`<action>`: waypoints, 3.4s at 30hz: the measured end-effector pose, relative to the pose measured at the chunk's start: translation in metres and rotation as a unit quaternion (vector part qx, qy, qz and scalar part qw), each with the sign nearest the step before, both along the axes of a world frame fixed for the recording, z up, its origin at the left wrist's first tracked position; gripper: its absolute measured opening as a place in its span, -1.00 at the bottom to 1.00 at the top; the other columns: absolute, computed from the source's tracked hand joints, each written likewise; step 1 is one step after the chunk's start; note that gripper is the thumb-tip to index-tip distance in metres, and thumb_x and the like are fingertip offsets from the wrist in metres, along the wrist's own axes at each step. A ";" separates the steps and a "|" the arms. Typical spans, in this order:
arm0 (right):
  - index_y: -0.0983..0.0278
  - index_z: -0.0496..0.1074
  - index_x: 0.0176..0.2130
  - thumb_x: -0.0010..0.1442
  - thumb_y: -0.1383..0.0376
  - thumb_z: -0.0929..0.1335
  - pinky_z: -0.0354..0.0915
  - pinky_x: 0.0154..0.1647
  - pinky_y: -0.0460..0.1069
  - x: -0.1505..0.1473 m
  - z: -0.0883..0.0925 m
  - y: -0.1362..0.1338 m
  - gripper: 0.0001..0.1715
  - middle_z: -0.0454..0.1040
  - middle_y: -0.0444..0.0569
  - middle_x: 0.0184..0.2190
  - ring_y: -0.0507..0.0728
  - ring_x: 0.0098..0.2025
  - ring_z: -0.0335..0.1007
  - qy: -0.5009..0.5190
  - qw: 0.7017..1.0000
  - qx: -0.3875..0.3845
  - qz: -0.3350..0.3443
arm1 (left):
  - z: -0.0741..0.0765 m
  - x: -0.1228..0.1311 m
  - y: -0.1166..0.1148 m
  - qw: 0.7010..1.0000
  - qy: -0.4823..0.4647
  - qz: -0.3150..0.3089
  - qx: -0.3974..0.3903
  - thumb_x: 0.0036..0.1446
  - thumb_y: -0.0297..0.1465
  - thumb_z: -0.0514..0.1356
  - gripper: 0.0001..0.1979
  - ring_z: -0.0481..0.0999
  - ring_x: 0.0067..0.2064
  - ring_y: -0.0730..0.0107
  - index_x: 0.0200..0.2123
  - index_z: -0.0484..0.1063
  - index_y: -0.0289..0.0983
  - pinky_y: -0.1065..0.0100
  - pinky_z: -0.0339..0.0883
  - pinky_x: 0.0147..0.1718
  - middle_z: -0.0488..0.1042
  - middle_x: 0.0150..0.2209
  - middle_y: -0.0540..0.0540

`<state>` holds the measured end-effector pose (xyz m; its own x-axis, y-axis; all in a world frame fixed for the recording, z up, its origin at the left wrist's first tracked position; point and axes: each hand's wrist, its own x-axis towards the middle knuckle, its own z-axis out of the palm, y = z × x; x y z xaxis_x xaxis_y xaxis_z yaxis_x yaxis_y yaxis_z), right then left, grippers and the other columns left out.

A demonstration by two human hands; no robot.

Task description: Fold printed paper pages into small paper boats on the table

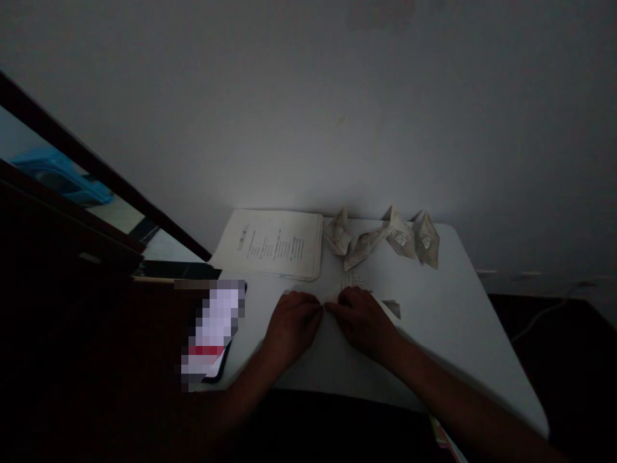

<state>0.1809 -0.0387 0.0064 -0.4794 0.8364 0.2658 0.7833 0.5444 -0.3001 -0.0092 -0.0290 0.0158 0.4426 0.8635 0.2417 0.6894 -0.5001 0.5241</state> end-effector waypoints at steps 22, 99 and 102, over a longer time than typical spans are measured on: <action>0.19 0.48 -0.11 0.14 0.41 0.31 0.11 -0.29 0.01 0.003 0.000 -0.003 -0.68 0.36 0.00 -0.36 0.12 -0.29 0.21 0.012 1.000 -0.020 0.015 | 0.014 -0.005 0.020 0.990 0.059 0.101 -0.083 0.01 -0.33 0.27 -0.96 0.33 -0.11 0.24 -0.41 0.52 -0.13 0.14 0.09 -0.09 0.41 -0.28 0.00; 0.30 0.42 -0.40 0.16 0.42 0.26 0.10 -0.27 0.01 -0.003 -0.005 -0.013 -0.83 0.33 0.02 -0.37 0.11 -0.30 0.17 0.022 1.000 0.000 0.020 | 0.012 0.054 0.039 0.983 0.132 0.097 -0.086 0.11 -0.25 0.16 -0.81 0.50 -0.25 0.31 -0.37 0.48 -0.23 0.27 0.24 -0.17 0.55 -0.33 -0.03; 0.29 0.43 -0.39 0.15 0.42 0.25 0.10 -0.27 0.01 -0.004 -0.005 -0.017 -0.83 0.33 0.02 -0.38 0.12 -0.31 0.17 0.029 0.999 0.003 0.024 | 0.013 0.061 0.041 0.980 0.141 0.103 -0.097 0.12 -0.22 0.14 -0.79 0.50 -0.24 0.31 -0.35 0.48 -0.22 0.29 0.26 -0.18 0.55 -0.32 -0.04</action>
<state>0.1772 -0.0556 0.0018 -0.5027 0.8109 0.2994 0.7380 0.5830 -0.3397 0.0515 0.0121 0.0293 0.2796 0.9591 -0.0433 0.8964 -0.2446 0.3697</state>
